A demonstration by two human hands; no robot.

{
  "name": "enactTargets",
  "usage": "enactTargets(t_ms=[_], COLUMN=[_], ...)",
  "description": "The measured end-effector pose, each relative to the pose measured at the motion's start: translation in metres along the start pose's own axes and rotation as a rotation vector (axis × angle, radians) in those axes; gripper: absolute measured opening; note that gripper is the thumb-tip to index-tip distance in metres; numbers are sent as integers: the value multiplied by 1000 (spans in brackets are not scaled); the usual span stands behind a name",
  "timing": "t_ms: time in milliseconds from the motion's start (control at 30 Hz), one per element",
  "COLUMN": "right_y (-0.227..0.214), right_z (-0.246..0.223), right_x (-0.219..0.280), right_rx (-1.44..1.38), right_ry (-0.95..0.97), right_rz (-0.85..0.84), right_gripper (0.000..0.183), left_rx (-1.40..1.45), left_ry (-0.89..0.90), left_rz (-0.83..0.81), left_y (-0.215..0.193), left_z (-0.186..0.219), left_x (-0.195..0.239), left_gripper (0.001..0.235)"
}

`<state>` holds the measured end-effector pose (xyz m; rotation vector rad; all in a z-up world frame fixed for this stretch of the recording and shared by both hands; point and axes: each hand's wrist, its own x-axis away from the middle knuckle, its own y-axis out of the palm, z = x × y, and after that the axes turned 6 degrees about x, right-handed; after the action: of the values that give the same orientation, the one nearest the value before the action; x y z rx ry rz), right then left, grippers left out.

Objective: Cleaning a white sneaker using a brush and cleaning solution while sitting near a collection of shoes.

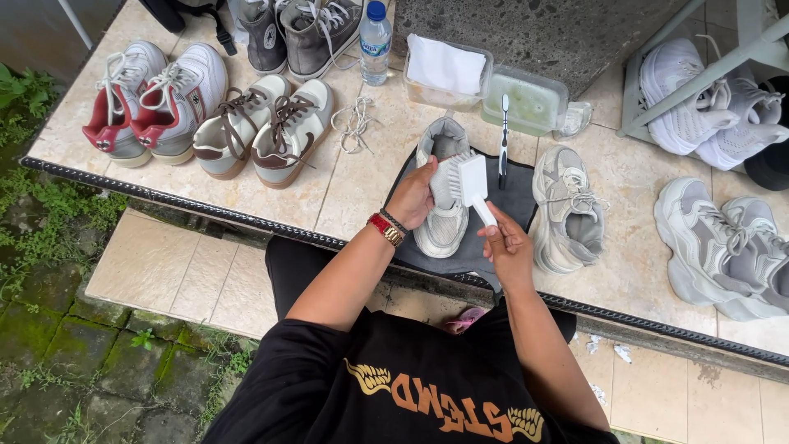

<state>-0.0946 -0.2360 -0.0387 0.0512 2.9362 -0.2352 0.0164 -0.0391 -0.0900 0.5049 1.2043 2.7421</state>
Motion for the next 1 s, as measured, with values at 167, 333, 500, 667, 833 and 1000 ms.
enactTargets(t_ms=[167,333,500,667,833,1000], right_y=[-10,3,-2,-25,-29,-19], right_z=[0,-13,1,0,30,41], right_x=[-4,6,-1,-3,14,17], right_rx=[-29,-99,-29,-74,-316,-358], right_ry=[19,26,37,93,249,345], right_rz=[83,60,75,158,154,151], right_gripper=[39,41,37,37,33,34], left_rx=[96,68,108,141,-45,-110], left_ry=[-9,-17,-13,7,135,79], left_rz=[13,24,-24,-34,-152,2], left_y=[-9,-7,-9,9,27,22], left_z=[-9,-5,-5,21,26,18], left_x=[-17,-12,-10,17,42,41], left_gripper=[47,47,48,47,45,55])
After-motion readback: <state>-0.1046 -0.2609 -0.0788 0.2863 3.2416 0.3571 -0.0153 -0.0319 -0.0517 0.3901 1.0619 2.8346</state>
